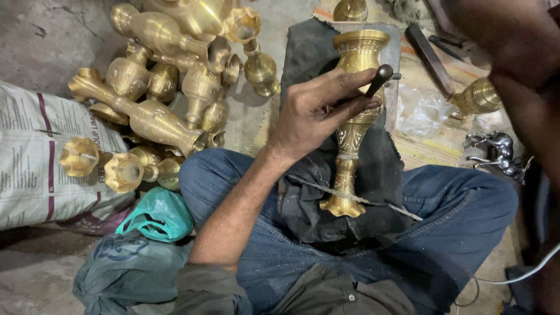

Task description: The person sits cross-legged on the floor holding an engraved brass vase against a sandbag on their lap. They hold a punch against the vase surface and repeatedly strike it with a wooden mallet, repositioning the punch to work around the decorated body of the vase.

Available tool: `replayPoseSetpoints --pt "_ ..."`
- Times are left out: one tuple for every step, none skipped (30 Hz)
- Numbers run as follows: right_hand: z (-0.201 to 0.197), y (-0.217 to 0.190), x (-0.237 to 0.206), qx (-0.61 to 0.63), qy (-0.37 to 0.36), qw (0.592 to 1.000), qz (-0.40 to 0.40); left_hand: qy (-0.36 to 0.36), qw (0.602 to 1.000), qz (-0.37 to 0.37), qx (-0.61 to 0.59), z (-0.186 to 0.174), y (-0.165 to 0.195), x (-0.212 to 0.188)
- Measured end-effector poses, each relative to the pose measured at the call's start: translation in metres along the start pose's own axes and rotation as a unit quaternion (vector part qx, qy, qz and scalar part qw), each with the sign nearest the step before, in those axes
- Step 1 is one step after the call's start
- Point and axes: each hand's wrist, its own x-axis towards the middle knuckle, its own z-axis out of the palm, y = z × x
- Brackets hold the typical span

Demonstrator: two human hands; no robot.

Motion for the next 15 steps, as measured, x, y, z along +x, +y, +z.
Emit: replayPoseSetpoints --pt "-0.003 -0.005 0.004 -0.005 -0.003 1.0 0.008 0.003 1.0 0.006 0.001 0.0 0.0 0.001" --pt "-0.007 -0.01 0.007 -0.009 -0.007 1.0 0.016 0.005 1.0 0.011 0.001 -0.001 0.001 0.002" --pt "-0.01 -0.014 0.009 -0.012 -0.014 1.0 0.026 0.007 1.0 0.014 0.0 0.0 0.002 0.002" --pt "-0.01 -0.018 0.013 -0.041 -0.025 0.998 0.032 0.005 1.0 0.012 0.007 0.0 0.002 0.003" --pt "-0.011 -0.02 0.015 -0.069 -0.037 0.996 0.038 0.004 1.0 0.011 0.014 0.0 0.002 0.004" --pt "-0.01 -0.023 0.018 -0.054 -0.04 0.997 0.043 0.003 1.0 0.006 0.021 -0.001 0.003 0.005" --pt "-0.011 -0.025 0.02 -0.049 -0.047 0.996 0.053 0.004 1.0 0.002 0.021 0.0 0.004 0.004" --pt "-0.012 -0.026 0.023 -0.044 -0.049 0.996 0.06 0.004 1.0 0.004 0.022 -0.001 0.004 0.005" --pt "-0.014 -0.028 0.023 -0.037 -0.051 0.995 0.074 0.004 1.0 0.007 0.023 -0.002 0.005 0.006" --pt "-0.015 -0.029 0.027 -0.028 -0.049 0.995 0.082 0.003 1.0 0.005 0.024 -0.003 0.005 0.006" --pt "-0.017 -0.032 0.028 -0.024 -0.051 0.995 0.085 0.002 1.0 0.0 0.023 -0.003 0.006 0.006" --pt "-0.017 -0.035 0.032 -0.022 -0.055 0.994 0.09 0.002 1.0 -0.004 0.022 -0.004 0.007 0.006" --pt "-0.018 -0.039 0.033 -0.016 -0.058 0.994 0.095 0.001 1.0 -0.004 0.028 -0.004 0.007 0.006" --pt "-0.021 -0.042 0.036 -0.027 -0.072 0.991 0.11 0.002 0.999 -0.007 0.032 -0.004 0.008 0.006" --pt "-0.023 -0.046 0.038 -0.04 -0.085 0.988 0.124 0.003 0.999 -0.008 0.038 -0.004 0.008 0.006"
